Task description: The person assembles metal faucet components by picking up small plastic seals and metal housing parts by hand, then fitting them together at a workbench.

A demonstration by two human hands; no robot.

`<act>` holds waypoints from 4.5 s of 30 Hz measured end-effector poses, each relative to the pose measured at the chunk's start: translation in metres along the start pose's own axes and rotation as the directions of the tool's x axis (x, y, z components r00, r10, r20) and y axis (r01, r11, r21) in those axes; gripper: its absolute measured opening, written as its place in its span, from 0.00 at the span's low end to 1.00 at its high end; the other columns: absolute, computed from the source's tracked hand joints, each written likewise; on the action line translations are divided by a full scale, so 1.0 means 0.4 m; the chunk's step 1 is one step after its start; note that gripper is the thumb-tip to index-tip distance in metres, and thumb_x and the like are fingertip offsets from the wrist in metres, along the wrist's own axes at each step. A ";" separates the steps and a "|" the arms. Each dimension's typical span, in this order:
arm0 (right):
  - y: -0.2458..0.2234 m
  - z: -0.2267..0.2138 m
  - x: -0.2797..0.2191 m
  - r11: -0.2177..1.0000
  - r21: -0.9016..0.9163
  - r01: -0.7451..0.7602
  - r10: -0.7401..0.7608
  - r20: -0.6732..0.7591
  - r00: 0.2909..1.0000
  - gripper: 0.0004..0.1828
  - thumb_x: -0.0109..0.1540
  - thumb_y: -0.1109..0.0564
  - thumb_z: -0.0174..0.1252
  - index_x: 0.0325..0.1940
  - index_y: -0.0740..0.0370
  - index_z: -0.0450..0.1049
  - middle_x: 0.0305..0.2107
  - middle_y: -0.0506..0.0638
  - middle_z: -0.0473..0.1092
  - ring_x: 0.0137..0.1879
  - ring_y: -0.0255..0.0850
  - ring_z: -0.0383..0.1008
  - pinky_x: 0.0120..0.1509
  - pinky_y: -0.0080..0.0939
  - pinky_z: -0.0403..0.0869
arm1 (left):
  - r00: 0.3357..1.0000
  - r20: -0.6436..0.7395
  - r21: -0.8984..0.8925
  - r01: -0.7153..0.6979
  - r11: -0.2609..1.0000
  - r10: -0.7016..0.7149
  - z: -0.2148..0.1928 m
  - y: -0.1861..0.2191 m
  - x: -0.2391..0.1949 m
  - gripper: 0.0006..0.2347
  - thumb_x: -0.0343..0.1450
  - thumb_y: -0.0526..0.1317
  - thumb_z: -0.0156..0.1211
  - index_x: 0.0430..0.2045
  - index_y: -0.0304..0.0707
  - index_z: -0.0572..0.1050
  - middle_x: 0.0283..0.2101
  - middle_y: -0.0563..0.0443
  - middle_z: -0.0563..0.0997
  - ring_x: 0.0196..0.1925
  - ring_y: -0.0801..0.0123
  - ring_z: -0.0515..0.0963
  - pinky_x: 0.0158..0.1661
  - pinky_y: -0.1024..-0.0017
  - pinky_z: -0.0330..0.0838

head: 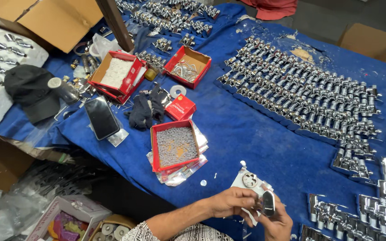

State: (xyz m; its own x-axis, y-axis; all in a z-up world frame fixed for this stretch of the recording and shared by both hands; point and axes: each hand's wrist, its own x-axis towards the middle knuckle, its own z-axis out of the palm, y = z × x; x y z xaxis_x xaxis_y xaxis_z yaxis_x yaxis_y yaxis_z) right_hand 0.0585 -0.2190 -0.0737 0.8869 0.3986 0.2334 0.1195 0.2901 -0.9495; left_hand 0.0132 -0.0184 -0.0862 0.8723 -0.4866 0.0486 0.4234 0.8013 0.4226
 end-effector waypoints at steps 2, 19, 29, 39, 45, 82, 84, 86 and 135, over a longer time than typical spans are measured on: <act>-0.019 0.010 0.007 1.000 -0.027 0.001 0.000 0.017 1.000 0.28 0.50 0.77 0.57 0.55 0.72 0.74 0.70 0.65 0.61 0.74 0.53 0.64 0.71 0.51 0.69 | 0.997 -0.049 0.106 -0.046 0.993 0.051 -0.023 -0.026 -0.001 0.15 0.84 0.38 0.62 0.52 0.18 0.68 0.49 0.33 0.74 0.44 0.62 0.82 0.46 0.62 0.82; 0.127 -0.036 -0.041 0.874 0.215 -0.436 0.477 -0.199 0.856 0.18 0.61 0.63 0.59 0.54 0.76 0.69 0.41 0.59 0.73 0.43 0.45 0.78 0.46 0.44 0.80 | 0.878 -0.074 0.983 -0.015 0.182 0.474 0.155 0.144 -0.057 0.11 0.68 0.35 0.71 0.44 0.38 0.82 0.40 0.50 0.78 0.40 0.70 0.79 0.40 0.73 0.74; 0.105 0.008 0.004 0.911 0.059 -0.408 0.411 -0.184 0.893 0.20 0.57 0.69 0.60 0.54 0.74 0.73 0.44 0.58 0.73 0.47 0.45 0.79 0.50 0.44 0.79 | 0.830 -0.068 0.988 -0.020 0.152 0.553 0.140 0.156 -0.064 0.11 0.68 0.36 0.72 0.44 0.34 0.83 0.38 0.49 0.79 0.37 0.71 0.79 0.37 0.74 0.74; 0.027 0.078 0.070 0.915 -0.270 -0.299 0.241 -0.230 0.943 0.19 0.57 0.72 0.62 0.53 0.74 0.75 0.44 0.58 0.72 0.49 0.43 0.79 0.51 0.40 0.79 | 0.866 -0.427 0.430 -0.059 0.901 0.261 -0.004 0.068 -0.027 0.14 0.73 0.37 0.66 0.50 0.26 0.77 0.37 0.48 0.79 0.32 0.73 0.80 0.33 0.76 0.78; -0.064 0.145 0.119 0.957 -0.153 -0.246 0.217 -0.186 0.958 0.25 0.59 0.69 0.57 0.61 0.71 0.70 0.45 0.60 0.71 0.46 0.46 0.79 0.49 0.42 0.80 | 0.892 -0.394 -0.056 -0.263 0.963 0.221 0.010 0.112 -0.011 0.09 0.78 0.38 0.58 0.47 0.31 0.74 0.41 0.47 0.79 0.35 0.73 0.76 0.35 0.76 0.75; -0.016 0.357 0.121 0.911 0.150 0.383 -0.378 -0.062 0.924 0.31 0.54 0.70 0.61 0.60 0.61 0.60 0.56 0.52 0.61 0.59 0.39 0.67 0.67 0.39 0.69 | 0.562 0.261 -0.754 -0.389 0.529 0.785 0.375 0.389 0.096 0.11 0.76 0.36 0.64 0.49 0.29 0.75 0.44 0.46 0.69 0.29 0.76 0.70 0.26 0.82 0.69; -0.006 0.351 0.109 0.923 0.107 0.369 -0.366 -0.054 0.929 0.29 0.56 0.68 0.62 0.59 0.62 0.62 0.54 0.52 0.63 0.53 0.36 0.66 0.57 0.34 0.69 | 0.543 0.274 -0.764 -0.378 0.523 0.794 0.388 0.390 0.098 0.10 0.77 0.36 0.63 0.49 0.29 0.75 0.44 0.46 0.69 0.30 0.76 0.70 0.27 0.82 0.69; 0.007 0.329 0.105 0.933 0.077 0.351 -0.350 -0.034 0.936 0.26 0.58 0.66 0.63 0.58 0.62 0.64 0.50 0.52 0.64 0.50 0.35 0.66 0.56 0.33 0.68 | 0.513 0.306 -0.768 -0.365 0.526 0.802 0.395 0.392 0.102 0.10 0.77 0.35 0.63 0.50 0.29 0.76 0.45 0.46 0.69 0.30 0.76 0.70 0.27 0.82 0.69; -0.073 0.370 0.052 0.888 -0.170 0.428 -0.441 -0.045 0.896 0.29 0.52 0.72 0.65 0.55 0.61 0.64 0.54 0.50 0.63 0.49 0.35 0.69 0.50 0.30 0.71 | 0.562 0.307 -0.690 -0.424 0.587 0.768 0.352 0.344 0.080 0.12 0.79 0.40 0.63 0.53 0.32 0.76 0.45 0.50 0.71 0.31 0.79 0.68 0.28 0.83 0.64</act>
State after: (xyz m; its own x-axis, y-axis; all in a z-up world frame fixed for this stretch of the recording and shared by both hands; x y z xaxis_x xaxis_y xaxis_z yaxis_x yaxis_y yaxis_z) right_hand 0.0073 -0.0903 -0.0100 0.7624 0.1904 0.6185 0.5616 0.2802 -0.7785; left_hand 0.0649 0.0272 0.1010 0.7402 0.2350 0.6300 0.0469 0.9166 -0.3971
